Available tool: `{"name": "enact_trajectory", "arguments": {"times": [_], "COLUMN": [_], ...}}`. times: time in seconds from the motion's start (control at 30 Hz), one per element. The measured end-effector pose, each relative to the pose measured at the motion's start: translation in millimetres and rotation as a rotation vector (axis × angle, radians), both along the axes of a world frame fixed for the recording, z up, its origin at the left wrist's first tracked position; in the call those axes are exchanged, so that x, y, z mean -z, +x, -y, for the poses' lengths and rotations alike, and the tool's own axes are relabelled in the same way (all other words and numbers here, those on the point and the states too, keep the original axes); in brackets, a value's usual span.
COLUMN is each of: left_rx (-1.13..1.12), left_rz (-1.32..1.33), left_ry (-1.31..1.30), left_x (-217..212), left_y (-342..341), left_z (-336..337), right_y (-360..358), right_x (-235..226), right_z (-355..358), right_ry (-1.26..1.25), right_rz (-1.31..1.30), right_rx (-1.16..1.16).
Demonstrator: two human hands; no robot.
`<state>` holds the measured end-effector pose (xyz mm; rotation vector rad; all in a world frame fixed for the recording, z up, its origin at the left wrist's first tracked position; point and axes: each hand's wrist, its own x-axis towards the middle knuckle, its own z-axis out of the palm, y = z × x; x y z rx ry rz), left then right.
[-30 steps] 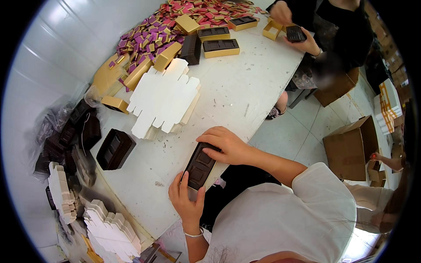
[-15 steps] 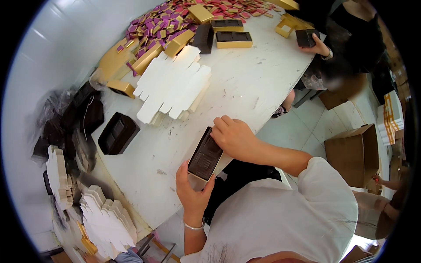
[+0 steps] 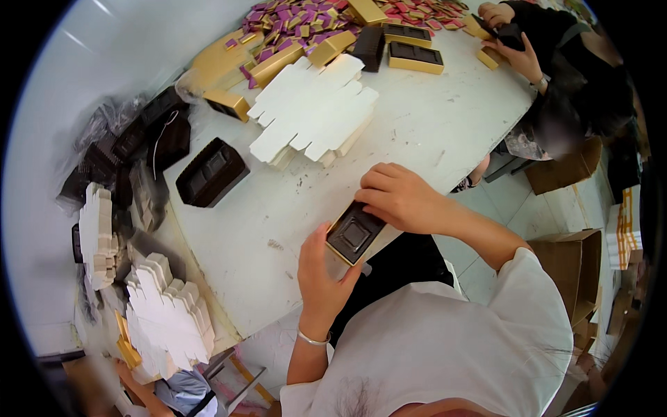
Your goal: The person folds flat cardboard inserts into rectangular boxes and places them on the table. They then pick up a dark rectangular box, open it, and place a small wrapped item inside before closing it. The process is repeated with multiple boxes and inserts.
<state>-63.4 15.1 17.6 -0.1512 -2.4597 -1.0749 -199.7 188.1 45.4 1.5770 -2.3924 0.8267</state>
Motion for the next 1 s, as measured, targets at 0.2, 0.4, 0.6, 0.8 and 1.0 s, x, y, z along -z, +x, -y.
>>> {"name": "enact_trajectory", "arguments": {"times": [0.2, 0.4, 0.6, 0.8, 1.0], "left_rx": [-0.007, -0.070, -0.113, -0.111, -0.126], "left_rz": [0.059, 0.176, 0.145, 0.124, 0.126], "left_ry": [0.081, 0.102, 0.090, 0.030, 0.097], "left_x": [3, 8, 12, 7, 9], "left_y": [2, 12, 14, 11, 15], "left_z": [5, 22, 37, 29, 31], "right_y": [1, -6, -122, -181, -208], "right_x": [7, 3, 20, 50, 65], "right_z": [-2, -27, -84, -107, -115], "right_ry": [-0.106, -0.404, -0.543, -0.475, -0.325], "right_rz": [-0.085, 0.138, 0.205, 0.081, -0.220], "right_rx": [-0.037, 0.432, 0.717, 0.840, 0.846]}}
